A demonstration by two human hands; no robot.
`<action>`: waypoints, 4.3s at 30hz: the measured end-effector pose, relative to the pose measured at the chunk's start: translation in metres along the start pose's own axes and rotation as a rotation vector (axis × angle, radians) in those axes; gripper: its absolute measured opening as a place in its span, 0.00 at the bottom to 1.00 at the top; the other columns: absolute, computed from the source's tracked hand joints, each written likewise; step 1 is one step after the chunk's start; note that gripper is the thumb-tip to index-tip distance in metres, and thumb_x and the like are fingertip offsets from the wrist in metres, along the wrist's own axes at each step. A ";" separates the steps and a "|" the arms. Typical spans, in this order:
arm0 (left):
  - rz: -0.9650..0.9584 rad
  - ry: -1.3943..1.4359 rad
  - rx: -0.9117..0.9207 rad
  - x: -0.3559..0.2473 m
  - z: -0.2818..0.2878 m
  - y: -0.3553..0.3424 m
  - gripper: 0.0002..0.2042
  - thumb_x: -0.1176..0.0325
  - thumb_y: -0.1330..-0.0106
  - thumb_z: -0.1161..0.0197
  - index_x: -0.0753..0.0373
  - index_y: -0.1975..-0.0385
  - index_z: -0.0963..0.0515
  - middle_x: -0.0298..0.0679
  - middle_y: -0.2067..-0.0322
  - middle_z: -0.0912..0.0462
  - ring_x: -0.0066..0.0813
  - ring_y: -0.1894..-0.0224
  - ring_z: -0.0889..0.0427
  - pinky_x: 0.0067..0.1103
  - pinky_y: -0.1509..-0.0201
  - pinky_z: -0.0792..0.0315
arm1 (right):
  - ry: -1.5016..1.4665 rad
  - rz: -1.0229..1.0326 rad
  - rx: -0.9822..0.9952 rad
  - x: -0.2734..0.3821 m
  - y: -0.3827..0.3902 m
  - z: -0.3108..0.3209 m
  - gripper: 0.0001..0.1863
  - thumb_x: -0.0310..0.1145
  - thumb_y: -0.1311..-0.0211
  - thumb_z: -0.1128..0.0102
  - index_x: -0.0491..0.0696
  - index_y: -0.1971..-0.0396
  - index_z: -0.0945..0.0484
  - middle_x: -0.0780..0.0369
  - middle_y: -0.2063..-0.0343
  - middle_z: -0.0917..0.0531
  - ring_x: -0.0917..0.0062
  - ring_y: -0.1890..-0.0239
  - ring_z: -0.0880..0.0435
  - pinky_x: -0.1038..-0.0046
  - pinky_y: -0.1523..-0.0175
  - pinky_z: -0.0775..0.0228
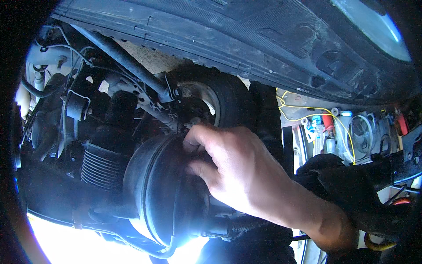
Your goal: The person works under the front of a car with the hood open, using pliers to cut a zip tie and then repeatedly adjusting a rubber mount and nearby wiring. The hands manipulate the mount and a wire harness, repositioning and securing components in the wheel well area.
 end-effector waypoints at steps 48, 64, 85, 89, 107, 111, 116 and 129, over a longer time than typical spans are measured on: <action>-0.134 0.093 -0.096 0.002 0.008 -0.012 0.34 0.30 0.25 0.54 0.52 0.34 0.35 0.43 0.33 0.34 0.42 0.23 0.42 0.47 0.17 0.47 | 0.072 0.054 0.085 -0.002 -0.003 -0.014 0.13 0.13 0.34 0.40 0.36 0.51 0.15 0.57 0.62 0.10 0.75 0.60 0.12 0.72 0.51 0.19; -0.171 0.076 -0.196 -0.002 0.007 -0.012 0.31 0.42 0.24 0.52 0.63 0.35 0.34 0.48 0.35 0.32 0.49 0.27 0.37 0.46 0.22 0.45 | 0.155 0.073 0.032 0.010 0.018 -0.013 0.14 0.35 0.34 0.39 0.42 0.59 0.10 0.62 0.69 0.12 0.80 0.65 0.16 0.75 0.61 0.26; -0.141 0.059 -0.260 -0.010 0.010 -0.014 0.28 0.47 0.24 0.58 0.65 0.38 0.30 0.51 0.37 0.28 0.49 0.32 0.31 0.45 0.25 0.42 | 0.218 0.063 0.040 -0.006 0.003 -0.014 0.16 0.43 0.30 0.30 0.44 0.66 0.11 0.69 0.82 0.19 0.87 0.80 0.25 0.80 0.73 0.37; -0.199 -0.049 -0.300 -0.015 0.011 -0.014 0.29 0.47 0.21 0.64 0.65 0.39 0.29 0.50 0.38 0.27 0.48 0.33 0.30 0.43 0.26 0.41 | 0.276 0.070 0.051 -0.002 0.003 -0.013 0.16 0.44 0.31 0.30 0.44 0.65 0.10 0.69 0.81 0.19 0.87 0.80 0.25 0.80 0.73 0.37; -0.116 0.036 -0.326 -0.006 0.011 -0.014 0.30 0.49 0.19 0.71 0.65 0.44 0.25 0.48 0.38 0.25 0.48 0.31 0.32 0.44 0.25 0.47 | 0.231 0.106 0.095 -0.009 0.002 -0.010 0.22 0.47 0.29 0.32 0.40 0.53 0.12 0.63 0.72 0.13 0.81 0.72 0.19 0.74 0.65 0.31; -0.146 0.071 -0.318 -0.010 0.014 -0.015 0.25 0.55 0.22 0.63 0.68 0.44 0.24 0.54 0.39 0.26 0.53 0.31 0.33 0.45 0.22 0.51 | 0.274 0.044 0.081 -0.023 -0.004 -0.009 0.24 0.44 0.33 0.32 0.36 0.52 0.14 0.53 0.60 0.13 0.69 0.54 0.15 0.66 0.45 0.28; -0.012 0.153 -0.335 -0.002 0.014 -0.013 0.22 0.58 0.29 0.54 0.66 0.44 0.24 0.54 0.37 0.27 0.60 0.28 0.36 0.50 0.21 0.54 | 0.340 0.150 0.167 -0.013 -0.009 -0.017 0.20 0.34 0.32 0.36 0.34 0.49 0.16 0.52 0.52 0.14 0.68 0.47 0.17 0.65 0.37 0.27; 0.126 0.332 -0.425 -0.005 0.016 -0.004 0.19 0.60 0.28 0.47 0.63 0.44 0.23 0.47 0.35 0.27 0.48 0.23 0.39 0.47 0.17 0.57 | 0.625 0.405 -0.624 0.046 0.098 -0.018 0.23 0.41 0.24 0.39 0.36 0.43 0.19 0.51 0.49 0.13 0.67 0.46 0.15 0.68 0.38 0.27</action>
Point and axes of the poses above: each hand's wrist, its own y-axis away from the middle knuckle, its own z-axis out of the back of the hand, x = y × z, the point moved 8 cm from there along -y, towards the middle knuckle
